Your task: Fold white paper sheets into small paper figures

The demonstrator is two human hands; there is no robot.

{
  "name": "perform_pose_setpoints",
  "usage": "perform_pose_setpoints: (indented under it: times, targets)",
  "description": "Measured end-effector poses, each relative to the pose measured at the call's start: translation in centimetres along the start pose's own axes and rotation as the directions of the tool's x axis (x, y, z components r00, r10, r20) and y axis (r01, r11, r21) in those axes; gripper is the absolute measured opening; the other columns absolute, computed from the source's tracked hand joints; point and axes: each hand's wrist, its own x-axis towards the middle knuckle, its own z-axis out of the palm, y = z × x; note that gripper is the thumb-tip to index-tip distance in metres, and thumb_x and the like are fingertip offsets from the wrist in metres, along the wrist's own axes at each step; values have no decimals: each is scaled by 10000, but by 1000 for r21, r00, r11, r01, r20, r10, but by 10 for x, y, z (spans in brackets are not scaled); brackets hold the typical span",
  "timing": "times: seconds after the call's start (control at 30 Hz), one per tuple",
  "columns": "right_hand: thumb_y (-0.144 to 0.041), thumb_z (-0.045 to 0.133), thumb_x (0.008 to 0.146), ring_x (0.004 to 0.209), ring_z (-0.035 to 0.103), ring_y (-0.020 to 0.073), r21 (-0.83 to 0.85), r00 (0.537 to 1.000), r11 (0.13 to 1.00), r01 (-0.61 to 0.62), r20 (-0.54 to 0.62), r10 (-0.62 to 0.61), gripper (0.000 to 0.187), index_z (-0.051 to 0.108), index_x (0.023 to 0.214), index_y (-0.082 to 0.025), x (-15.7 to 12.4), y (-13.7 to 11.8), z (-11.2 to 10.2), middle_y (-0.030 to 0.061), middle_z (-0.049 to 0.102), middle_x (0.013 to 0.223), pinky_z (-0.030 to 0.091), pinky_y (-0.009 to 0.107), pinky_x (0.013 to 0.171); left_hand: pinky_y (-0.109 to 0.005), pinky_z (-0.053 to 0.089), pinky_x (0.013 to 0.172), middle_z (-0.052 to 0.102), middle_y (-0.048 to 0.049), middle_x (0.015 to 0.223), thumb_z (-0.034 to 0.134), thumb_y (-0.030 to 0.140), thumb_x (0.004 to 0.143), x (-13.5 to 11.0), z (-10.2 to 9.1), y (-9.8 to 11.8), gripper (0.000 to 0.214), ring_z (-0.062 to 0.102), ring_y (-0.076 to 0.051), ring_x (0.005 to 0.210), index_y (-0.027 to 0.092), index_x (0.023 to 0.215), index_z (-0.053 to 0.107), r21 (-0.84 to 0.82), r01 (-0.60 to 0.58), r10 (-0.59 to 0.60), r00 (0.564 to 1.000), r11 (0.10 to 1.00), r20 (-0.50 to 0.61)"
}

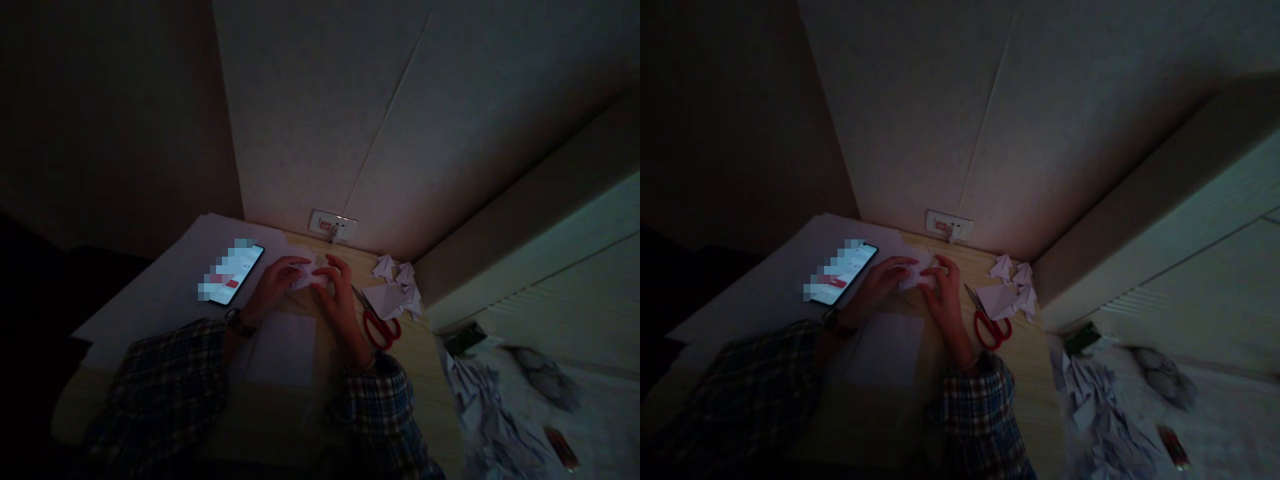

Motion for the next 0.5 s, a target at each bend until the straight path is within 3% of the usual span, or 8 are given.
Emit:
perform_pose_setpoints:
  times: [0.2,0.33,0.5]
  targets:
    - [-286,669,864,1248,524,240,46,999,999,-24,-23,25,60,657,915,-258,0,1,1,60,576,1268,382,445,1133,-300,564,759,775,-84,1003,755,410,717,-1,1,2,337,708,-225,887,182,965,752,-24,43,-43,999,999,-4]
    - [-302,668,860,1217,526,247,70,998,997,-45,-46,48,65,651,824,-250,2,1,-1,58,586,1210,379,463,1132,-302,564,721,778,-63,900,822,406,635,1,-1,0,439,713,-219,823,171,998,749,-79,122,-119,992,989,38]
    - [-326,672,867,1232,515,269,105,996,993,-55,-62,62,90,669,819,-250,4,-1,-5,72,588,1242,361,503,1144,-291,566,737,777,-65,948,838,362,626,2,-3,0,449,712,-207,847,170,1022,747,-139,138,-125,987,981,97]
